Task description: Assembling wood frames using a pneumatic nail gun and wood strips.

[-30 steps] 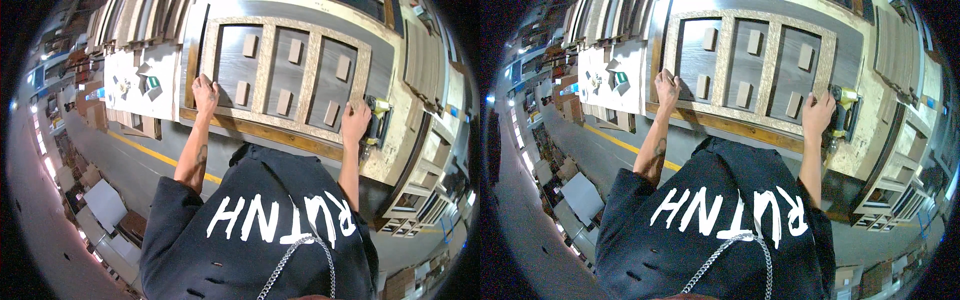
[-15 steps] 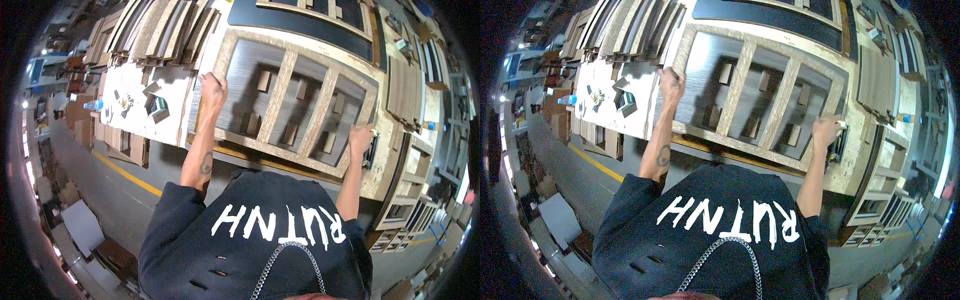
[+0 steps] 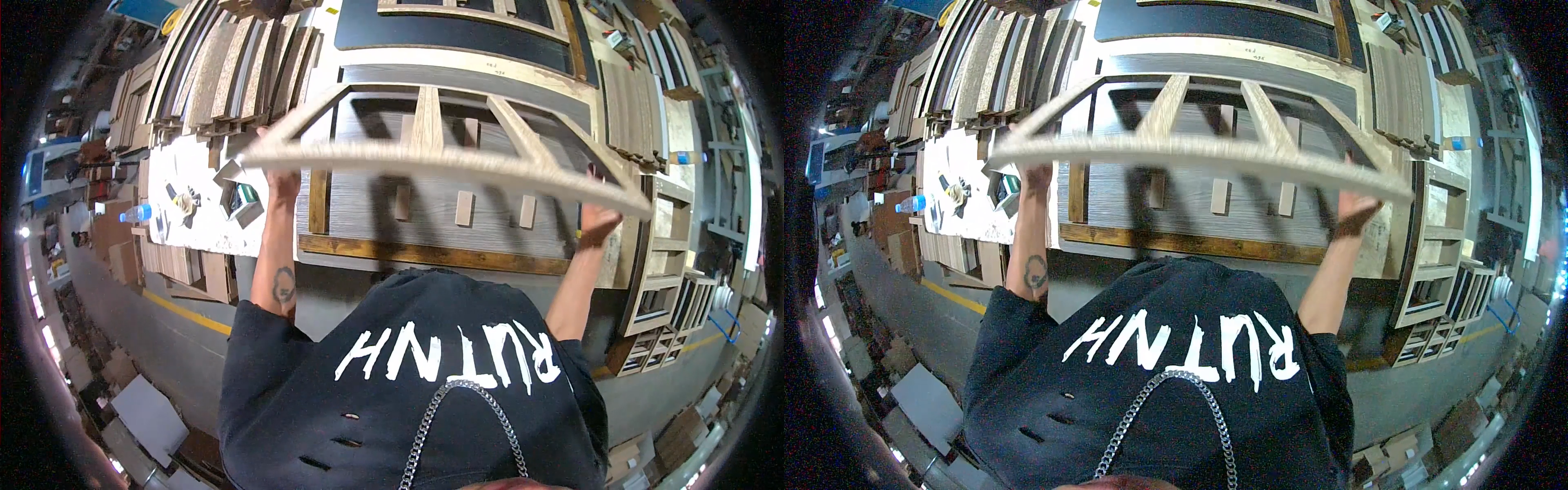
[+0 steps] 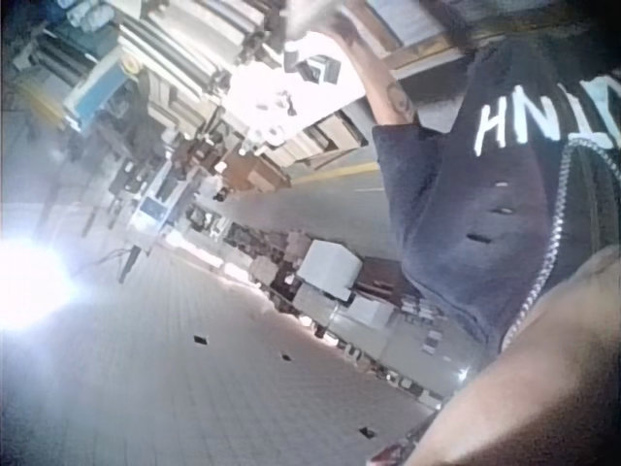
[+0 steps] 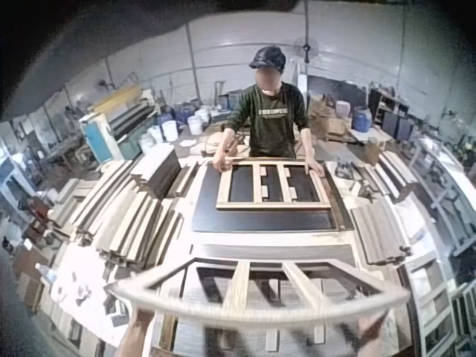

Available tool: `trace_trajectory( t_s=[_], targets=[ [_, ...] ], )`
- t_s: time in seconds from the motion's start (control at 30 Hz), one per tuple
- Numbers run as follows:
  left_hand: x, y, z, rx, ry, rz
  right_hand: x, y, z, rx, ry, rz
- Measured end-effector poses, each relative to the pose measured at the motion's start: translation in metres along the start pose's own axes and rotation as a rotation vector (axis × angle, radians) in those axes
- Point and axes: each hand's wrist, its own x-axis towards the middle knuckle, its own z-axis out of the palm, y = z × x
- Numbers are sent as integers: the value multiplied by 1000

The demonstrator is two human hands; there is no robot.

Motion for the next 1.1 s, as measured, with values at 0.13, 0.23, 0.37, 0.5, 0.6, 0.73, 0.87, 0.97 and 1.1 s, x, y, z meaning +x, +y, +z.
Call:
trace_trajectory(
  t_s=[0.13, 0.23, 0.37, 0.5, 0.6, 0.73, 0.87, 0.97, 1.1],
  targets=[
    [-21, 28, 15, -247, 65, -839, 11, 15, -23, 525, -17, 535],
    [-51, -24, -7, -156, -106, -729, 24, 67, -68, 407, -448, 535],
    [-57, -52, 17, -84, -69, -697, 17, 91, -81, 35, -541, 464],
    [-61, -28, 50, 273, -64, -712, -2, 91, -74, -268, -564, 459],
    [-81, -16, 82, 838, -220, -362, -29, 102, -60, -584, -488, 278],
    [-152, 0, 118, 1153, -537, -278, -47, 112, -58, -1214, -405, 88],
    [-197, -7, 109, 1223, -449, -107, -59, 101, -58, -1356, -427, 86],
    [-199, -7, 103, 1141, -418, -103, -68, 98, -67, -1434, -441, 88],
    [-196, -9, 90, 1095, -405, -56, -69, 94, -64, -1353, -484, 133]
  ],
)
